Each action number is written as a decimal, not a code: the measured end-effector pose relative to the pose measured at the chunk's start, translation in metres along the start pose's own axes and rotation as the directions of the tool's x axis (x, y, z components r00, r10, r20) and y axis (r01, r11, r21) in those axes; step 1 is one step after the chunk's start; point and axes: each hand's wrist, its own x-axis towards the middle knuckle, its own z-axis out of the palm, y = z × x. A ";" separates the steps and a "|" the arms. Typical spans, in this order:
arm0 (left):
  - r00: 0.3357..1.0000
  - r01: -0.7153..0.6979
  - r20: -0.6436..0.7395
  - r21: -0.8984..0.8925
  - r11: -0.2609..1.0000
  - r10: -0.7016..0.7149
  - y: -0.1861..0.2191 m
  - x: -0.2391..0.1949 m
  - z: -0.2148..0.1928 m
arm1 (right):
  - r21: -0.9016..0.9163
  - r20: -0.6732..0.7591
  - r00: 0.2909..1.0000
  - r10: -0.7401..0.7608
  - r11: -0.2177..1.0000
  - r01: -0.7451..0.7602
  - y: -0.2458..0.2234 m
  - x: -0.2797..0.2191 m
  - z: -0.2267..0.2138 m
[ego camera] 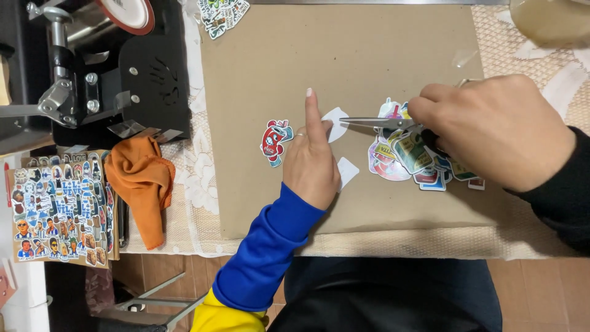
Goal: Peeling individual stickers from a sheet, cutting them with scissors, and organizing them on a workspace.
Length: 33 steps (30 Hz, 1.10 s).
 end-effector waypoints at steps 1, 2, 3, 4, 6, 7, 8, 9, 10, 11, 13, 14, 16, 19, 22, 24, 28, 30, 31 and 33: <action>0.999 0.021 0.030 -0.040 0.999 -0.020 0.000 0.001 -0.002 | 0.038 0.035 0.999 -0.025 0.999 0.023 0.000 0.005 -0.003; 0.997 0.043 0.060 -0.080 0.996 -0.038 -0.001 0.002 -0.005 | 0.076 0.069 0.996 -0.051 0.996 0.045 -0.001 0.009 -0.005; 0.998 0.044 0.057 -0.080 0.996 -0.039 -0.002 0.002 -0.005 | 0.074 0.067 0.996 -0.052 0.996 0.047 -0.002 0.011 -0.006; 0.998 0.030 0.053 -0.093 0.995 -0.025 -0.003 0.002 -0.004 | 0.065 0.052 0.997 -0.058 0.996 0.054 -0.004 0.013 -0.006; 0.999 0.017 0.050 -0.107 0.994 -0.012 -0.004 0.002 -0.003 | 0.056 0.039 0.997 -0.065 0.996 0.063 -0.005 0.015 -0.005; 0.999 0.014 0.044 -0.119 0.993 -0.009 -0.005 0.002 -0.003 | 0.050 0.027 0.998 -0.057 0.997 0.055 -0.005 0.017 -0.004; 0.999 0.012 0.039 -0.131 0.991 -0.007 -0.006 0.002 -0.002 | 0.044 0.015 0.999 -0.049 0.998 0.048 -0.005 0.019 -0.003; 0.999 0.012 0.035 -0.129 0.992 -0.007 -0.005 0.002 -0.004 | 0.042 0.011 0.999 -0.050 0.998 0.049 -0.005 0.020 -0.003; 0.999 0.013 0.036 -0.131 0.991 -0.009 -0.004 0.002 -0.005 | 0.047 0.029 0.999 -0.046 0.998 0.045 -0.005 0.021 -0.003; 0.999 0.014 0.037 -0.134 0.991 -0.010 -0.004 0.002 -0.006 | 0.052 0.047 0.998 -0.043 0.998 0.040 -0.005 0.021 -0.003; 1.000 0.015 0.021 -0.157 0.988 -0.012 -0.005 0.001 -0.006 | 0.058 0.059 0.997 -0.050 0.997 0.047 -0.005 0.022 -0.001; 1.000 0.016 0.009 -0.179 0.984 -0.015 -0.006 0.001 -0.005 | 0.067 0.073 0.996 -0.057 0.996 0.052 -0.005 0.022 0.000; 1.000 0.019 0.006 -0.187 0.982 -0.018 -0.006 0.002 -0.006 | 0.067 0.068 0.996 -0.055 0.996 0.050 -0.005 0.022 -0.001; 1.000 0.016 0.006 -0.182 0.983 -0.015 -0.007 0.001 -0.004 | 0.049 0.059 0.998 -0.033 0.998 0.030 -0.002 0.019 -0.004; 1.000 0.010 0.007 -0.161 0.987 -0.009 -0.005 0.000 -0.003 | 0.034 0.071 0.997 -0.019 0.999 0.016 -0.002 0.017 -0.010; 1.000 -0.001 0.003 -0.151 0.989 0.002 -0.004 0.002 -0.005 | 0.036 0.082 0.997 -0.014 0.999 0.011 -0.003 0.019 -0.010; 1.000 -0.007 0.000 -0.161 0.987 0.008 -0.003 0.003 -0.005 | 0.068 0.051 0.997 -0.049 0.997 0.045 -0.004 0.024 -0.005; 1.000 -0.014 -0.012 -0.147 0.989 0.012 -0.004 0.002 -0.004 | 0.089 0.070 0.996 -0.046 0.995 0.040 -0.004 0.026 -0.003; 1.000 -0.013 -0.007 -0.161 0.987 0.012 -0.004 0.002 -0.004 | 0.080 0.071 0.996 -0.056 0.996 0.050 -0.004 0.026 -0.002; 1.000 -0.015 -0.003 -0.175 0.984 0.014 -0.003 0.003 -0.005 | 0.070 0.071 0.995 -0.065 0.996 0.060 -0.005 0.027 0.000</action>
